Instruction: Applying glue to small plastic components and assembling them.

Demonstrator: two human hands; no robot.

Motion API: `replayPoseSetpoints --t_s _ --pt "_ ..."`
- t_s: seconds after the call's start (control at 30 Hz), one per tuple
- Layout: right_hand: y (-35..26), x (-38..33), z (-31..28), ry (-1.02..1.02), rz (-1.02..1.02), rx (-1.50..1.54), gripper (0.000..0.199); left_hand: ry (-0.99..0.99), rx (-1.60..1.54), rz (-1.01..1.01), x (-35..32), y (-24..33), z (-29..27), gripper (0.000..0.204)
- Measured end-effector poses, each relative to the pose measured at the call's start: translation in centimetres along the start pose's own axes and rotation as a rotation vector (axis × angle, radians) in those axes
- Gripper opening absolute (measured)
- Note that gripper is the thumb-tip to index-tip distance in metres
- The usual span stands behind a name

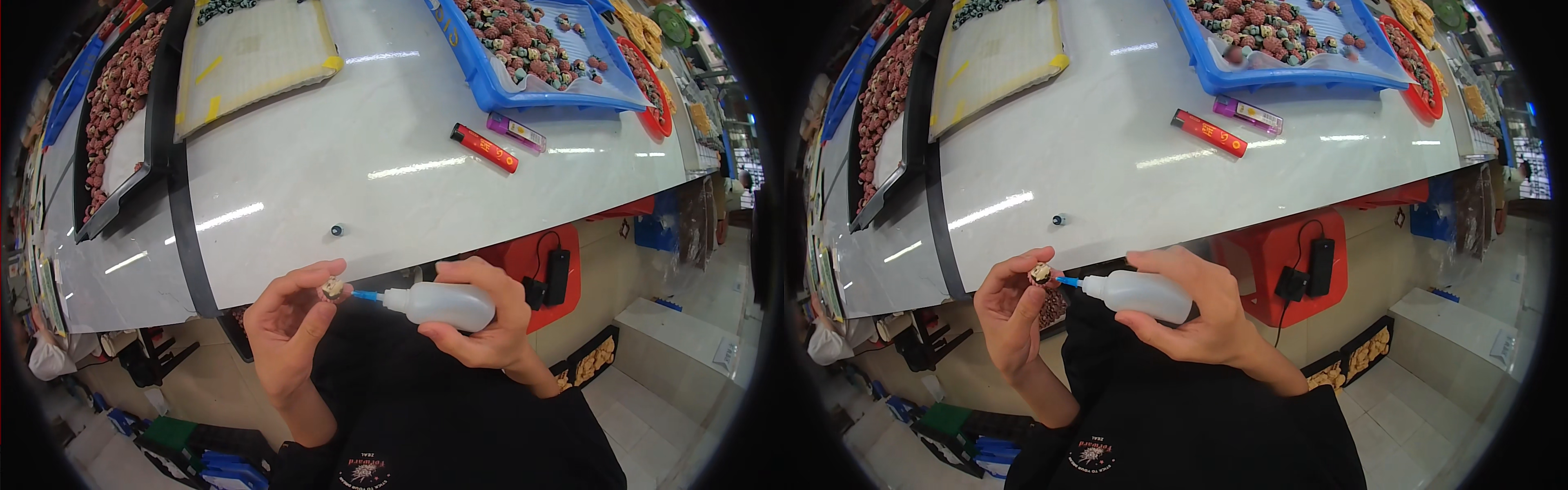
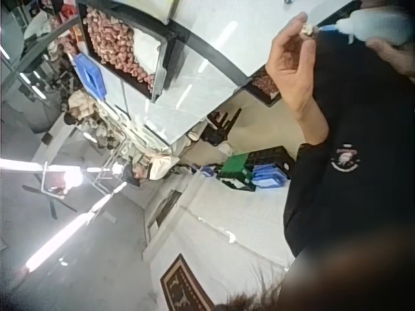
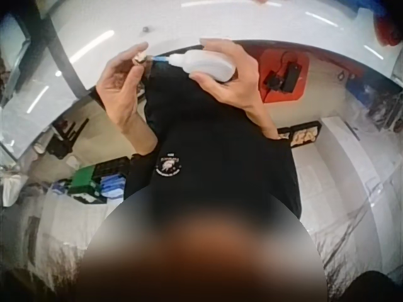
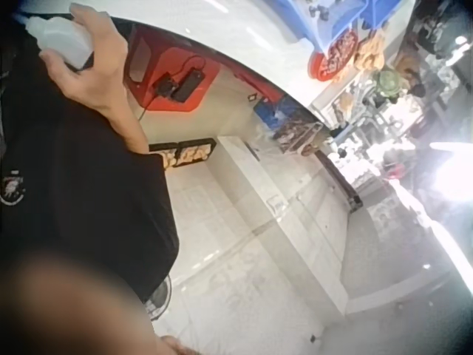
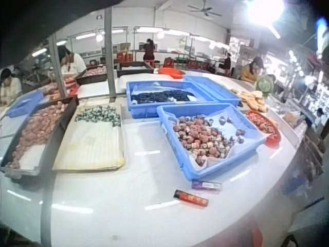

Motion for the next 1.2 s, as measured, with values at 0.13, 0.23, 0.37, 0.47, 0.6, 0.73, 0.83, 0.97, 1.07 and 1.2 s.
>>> replayPoseSetpoints --t_s 0.13,0.23,0.37,0.47,0.6,0.73,0.83,0.97,1.07,1.2 --pt "-1.4 0.6 -1.5 0.13 -0.004 0.024 0.06 -0.068 0.01 -0.022 -0.1 -0.3 1.1 0.027" --pt "-4.0 1.1 -2.5 0.249 -0.185 -0.034 0.062 -0.083 -0.07 -0.028 -0.2 -0.4 2.1 0.025" --pt "-6.4 1.4 -2.5 0.231 -0.288 -0.087 0.056 -0.058 -0.167 -0.04 -0.3 -0.6 2.4 0.023" --pt "-7.0 1.6 -2.0 0.203 -0.278 -0.135 0.054 -0.066 -0.186 -0.019 -0.3 -0.5 2.5 0.022" --pt "-6.7 1.6 -2.2 0.23 -0.23 -0.131 0.053 -0.062 -0.201 -0.037 -0.4 -0.8 2.5 0.022" --pt "-7.3 1.3 -2.1 0.239 -0.284 -0.152 0.053 -0.068 -0.223 -0.038 -0.3 -0.9 2.5 0.023" --pt "-7.1 1.3 -2.0 0.243 -0.238 -0.146 0.053 -0.071 -0.237 -0.038 -0.2 -1.0 2.5 0.024" --pt "-7.4 0.8 -1.7 0.265 -0.281 -0.179 0.053 -0.052 -0.243 -0.042 -0.1 -1.1 2.2 0.024" --pt "-7.4 0.7 -1.8 0.277 -0.286 -0.177 0.054 -0.06 -0.24 -0.04 0.0 -1.0 2.1 0.024" --pt "-6.6 0.6 -2.1 0.287 -0.258 -0.149 0.056 -0.057 -0.215 -0.021 0.1 -0.8 1.9 0.024"
Point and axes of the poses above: each hand's wrist, its own x-axis towards the middle knuckle, its own z-axis out of the palm, y = z × x, the point moved 10 cm from there along x, towards the middle knuckle, and after that the axes turned 11 degrees about z, right-handed, at the moved point
